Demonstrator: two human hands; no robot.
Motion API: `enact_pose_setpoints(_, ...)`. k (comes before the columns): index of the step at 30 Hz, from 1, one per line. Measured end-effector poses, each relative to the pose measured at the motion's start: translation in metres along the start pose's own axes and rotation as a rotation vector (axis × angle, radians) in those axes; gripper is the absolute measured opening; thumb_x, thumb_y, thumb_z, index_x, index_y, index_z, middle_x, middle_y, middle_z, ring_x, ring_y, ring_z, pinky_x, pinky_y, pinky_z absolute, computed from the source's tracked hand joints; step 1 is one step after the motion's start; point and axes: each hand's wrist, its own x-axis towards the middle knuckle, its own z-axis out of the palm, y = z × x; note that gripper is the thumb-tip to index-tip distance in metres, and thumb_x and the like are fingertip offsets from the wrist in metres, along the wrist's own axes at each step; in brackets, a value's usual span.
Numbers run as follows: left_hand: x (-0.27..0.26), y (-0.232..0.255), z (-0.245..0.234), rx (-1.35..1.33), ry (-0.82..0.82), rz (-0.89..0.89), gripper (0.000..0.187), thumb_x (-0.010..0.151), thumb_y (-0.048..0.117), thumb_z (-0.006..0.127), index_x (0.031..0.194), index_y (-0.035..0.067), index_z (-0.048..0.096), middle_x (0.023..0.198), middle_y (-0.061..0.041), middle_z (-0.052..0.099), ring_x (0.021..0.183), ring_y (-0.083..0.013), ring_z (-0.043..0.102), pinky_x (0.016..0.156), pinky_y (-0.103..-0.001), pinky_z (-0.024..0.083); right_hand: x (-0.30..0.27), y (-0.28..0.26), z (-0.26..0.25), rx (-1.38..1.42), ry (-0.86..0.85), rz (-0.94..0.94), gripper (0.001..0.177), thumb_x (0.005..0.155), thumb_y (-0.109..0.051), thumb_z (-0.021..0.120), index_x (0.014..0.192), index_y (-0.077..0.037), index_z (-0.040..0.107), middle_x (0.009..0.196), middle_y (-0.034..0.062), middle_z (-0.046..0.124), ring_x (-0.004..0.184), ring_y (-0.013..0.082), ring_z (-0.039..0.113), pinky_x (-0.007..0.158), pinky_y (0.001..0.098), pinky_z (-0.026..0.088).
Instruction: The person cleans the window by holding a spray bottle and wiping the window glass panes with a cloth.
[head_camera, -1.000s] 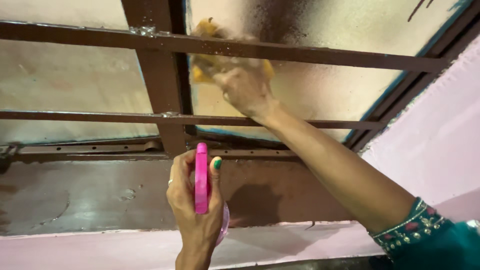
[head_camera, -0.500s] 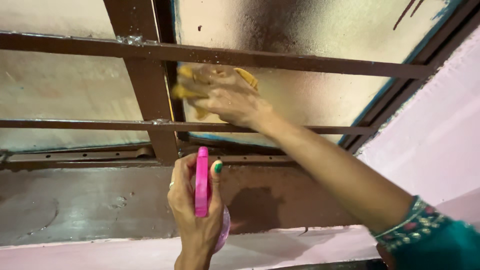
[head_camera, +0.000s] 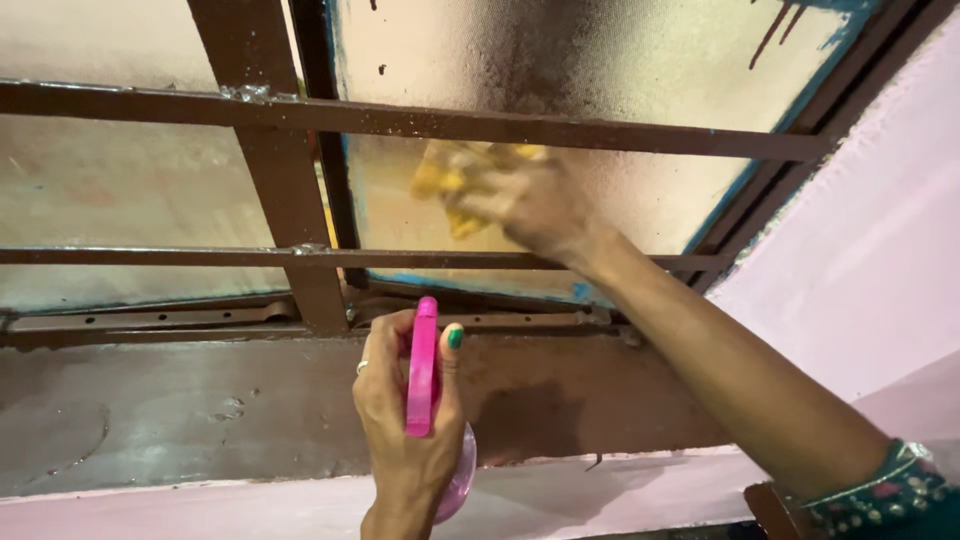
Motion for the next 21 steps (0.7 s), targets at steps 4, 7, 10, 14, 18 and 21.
enact_pose_setpoints(4,-0.003,0.002,0.003,-0.031,0.012,0.051,0.024,0.093,0.016,0.074,0.105,-0.001,0.062,0.083,-0.008,0.062,0.068,-0.0132,0.058,0.062,-0.028,0.049,-0.018,-0.008,-0.005,0.013,-0.021,0.262,0.035,0.101,0.000,0.072,0.124,-0.025,0.079,0.137,0.0015,0.067,0.111,0.0214,0.066,0.078,0.0298,0.064)
enact_pose_setpoints(7,-0.005,0.006,0.006,-0.013,0.010,0.146,0.024,0.097,0.016,0.073,0.108,-0.001,0.062,0.088,-0.009,0.065,0.076,-0.0150,0.061,0.070,-0.030,0.051,-0.027,-0.006,-0.011,-0.084,0.099,-0.021,0.022,0.098,-0.009,0.076,0.107,-0.029,0.075,0.143,-0.0061,0.066,0.133,0.0213,0.064,0.106,0.0317,0.059)
enact_pose_setpoints(10,-0.010,0.010,0.005,-0.054,-0.032,-0.023,0.025,0.093,0.018,0.073,0.107,0.000,0.062,0.084,-0.008,0.065,0.067,-0.0144,0.061,0.061,-0.030,0.051,-0.058,0.008,-0.024,-0.104,-0.120,-0.090,0.023,0.084,-0.019,0.076,0.093,-0.040,0.075,0.135,-0.0106,0.068,0.127,0.0120,0.062,0.103,0.0398,0.046)
enact_pose_setpoints(14,-0.016,0.013,0.009,-0.011,-0.045,-0.024,0.025,0.093,0.019,0.072,0.106,0.001,0.063,0.084,-0.008,0.064,0.068,-0.0151,0.060,0.058,-0.031,0.049,-0.086,0.002,-0.021,-0.160,-0.030,0.269,0.021,0.103,-0.029,0.073,0.120,-0.039,0.074,0.146,-0.0109,0.063,0.131,0.0125,0.053,0.106,0.0363,0.036)
enact_pose_setpoints(18,-0.022,0.019,0.017,-0.015,-0.055,0.077,0.024,0.095,0.020,0.073,0.105,0.001,0.062,0.082,-0.008,0.064,0.069,-0.0149,0.060,0.064,-0.031,0.049,-0.106,0.013,-0.042,-0.241,-0.143,-0.043,0.028,0.096,-0.025,0.074,0.115,-0.045,0.074,0.147,-0.0161,0.063,0.137,0.0101,0.052,0.107,0.0337,0.039)
enact_pose_setpoints(21,-0.027,0.024,0.023,-0.070,-0.087,-0.003,0.023,0.094,0.020,0.073,0.101,0.001,0.062,0.079,-0.010,0.062,0.063,-0.0182,0.055,0.060,-0.033,0.048,-0.127,0.027,-0.062,-0.330,-0.019,0.189,0.025,0.102,-0.019,0.073,0.118,-0.038,0.076,0.148,-0.0107,0.064,0.139,0.0137,0.051,0.105,0.0403,0.039)
